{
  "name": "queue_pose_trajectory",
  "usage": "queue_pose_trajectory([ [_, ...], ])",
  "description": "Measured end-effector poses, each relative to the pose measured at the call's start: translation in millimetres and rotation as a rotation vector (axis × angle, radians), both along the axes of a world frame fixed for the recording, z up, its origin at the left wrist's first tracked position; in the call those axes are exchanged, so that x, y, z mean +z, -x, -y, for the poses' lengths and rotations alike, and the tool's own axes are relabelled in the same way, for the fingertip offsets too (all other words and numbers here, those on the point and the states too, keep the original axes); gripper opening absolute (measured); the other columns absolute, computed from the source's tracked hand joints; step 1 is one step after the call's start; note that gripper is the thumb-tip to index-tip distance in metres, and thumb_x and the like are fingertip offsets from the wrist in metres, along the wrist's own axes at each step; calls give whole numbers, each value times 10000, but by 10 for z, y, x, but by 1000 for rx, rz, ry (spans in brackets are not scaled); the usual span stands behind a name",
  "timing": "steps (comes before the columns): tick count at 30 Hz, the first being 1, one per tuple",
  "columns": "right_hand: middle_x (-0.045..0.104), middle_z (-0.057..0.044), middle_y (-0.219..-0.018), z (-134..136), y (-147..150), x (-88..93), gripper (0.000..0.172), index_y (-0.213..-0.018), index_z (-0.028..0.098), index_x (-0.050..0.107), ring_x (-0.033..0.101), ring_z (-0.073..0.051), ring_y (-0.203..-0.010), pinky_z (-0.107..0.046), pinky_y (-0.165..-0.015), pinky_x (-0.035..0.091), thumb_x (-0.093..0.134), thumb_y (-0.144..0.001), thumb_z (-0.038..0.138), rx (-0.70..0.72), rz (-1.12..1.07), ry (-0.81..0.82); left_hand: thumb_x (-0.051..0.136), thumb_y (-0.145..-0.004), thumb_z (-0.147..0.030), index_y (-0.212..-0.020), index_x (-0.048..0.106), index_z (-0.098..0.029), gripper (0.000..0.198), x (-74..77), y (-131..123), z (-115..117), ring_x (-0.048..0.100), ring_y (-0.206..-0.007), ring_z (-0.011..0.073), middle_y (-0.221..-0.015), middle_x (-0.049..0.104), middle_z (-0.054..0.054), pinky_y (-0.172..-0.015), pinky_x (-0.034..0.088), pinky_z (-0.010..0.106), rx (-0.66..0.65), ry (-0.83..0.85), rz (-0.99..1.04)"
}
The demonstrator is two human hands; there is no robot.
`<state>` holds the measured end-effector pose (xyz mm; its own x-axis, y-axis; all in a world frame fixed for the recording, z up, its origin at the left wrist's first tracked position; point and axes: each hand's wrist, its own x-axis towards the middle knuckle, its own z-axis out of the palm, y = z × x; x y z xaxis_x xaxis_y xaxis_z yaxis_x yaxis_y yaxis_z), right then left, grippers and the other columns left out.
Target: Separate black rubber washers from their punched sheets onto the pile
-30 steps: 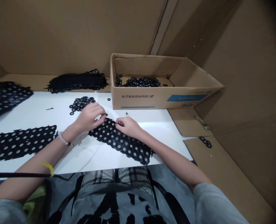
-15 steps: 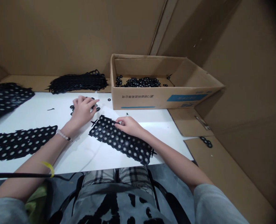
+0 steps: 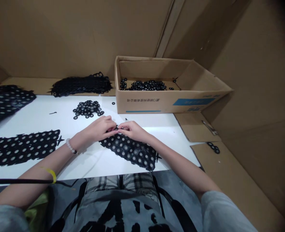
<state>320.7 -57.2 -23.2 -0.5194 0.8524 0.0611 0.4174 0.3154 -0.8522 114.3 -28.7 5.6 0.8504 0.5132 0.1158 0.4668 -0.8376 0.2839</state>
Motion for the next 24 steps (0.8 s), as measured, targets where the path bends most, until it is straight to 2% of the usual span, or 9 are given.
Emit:
queue_pose_trajectory([
  [6,486,34,-550,-6,-6,49,179,-732,127,670,382,-79,-525,-220,-557,279,573,-842,229,-92,71,-44,404,-933,-265,-706,568,-173,295,17,59,-66,507,-746,195,-695,533,42,-725,374,336,46,-37,46],
  [10,468,43,-513,-21,-50,63,219,-809,144,698,361,-81,-496,-229,-544,264,570,-858,315,-120,95,-45,440,-896,-247,-708,591,-172,252,3,83,-90,507,-729,194,-673,528,42,-700,382,333,69,-106,133],
  [15,579,17,-605,16,-55,98,280,-959,180,698,452,-99,-555,-228,-587,309,572,-861,410,-88,82,-62,452,-900,-250,-699,590,-177,255,17,45,-17,509,-724,190,-665,561,43,-674,384,327,3,-217,106],
  [21,535,39,-545,35,8,50,212,-858,175,656,418,-93,-511,-225,-556,292,507,-894,322,-82,76,-66,437,-923,-251,-740,609,-175,262,-7,-10,31,526,-786,206,-722,640,64,-706,403,343,-93,-340,44],
  [24,557,27,-558,18,13,0,188,-814,168,649,453,-99,-531,-225,-560,301,514,-874,284,-113,76,-23,454,-912,-245,-715,615,-198,259,-42,10,11,540,-783,210,-701,655,53,-720,407,359,-140,-387,58],
])
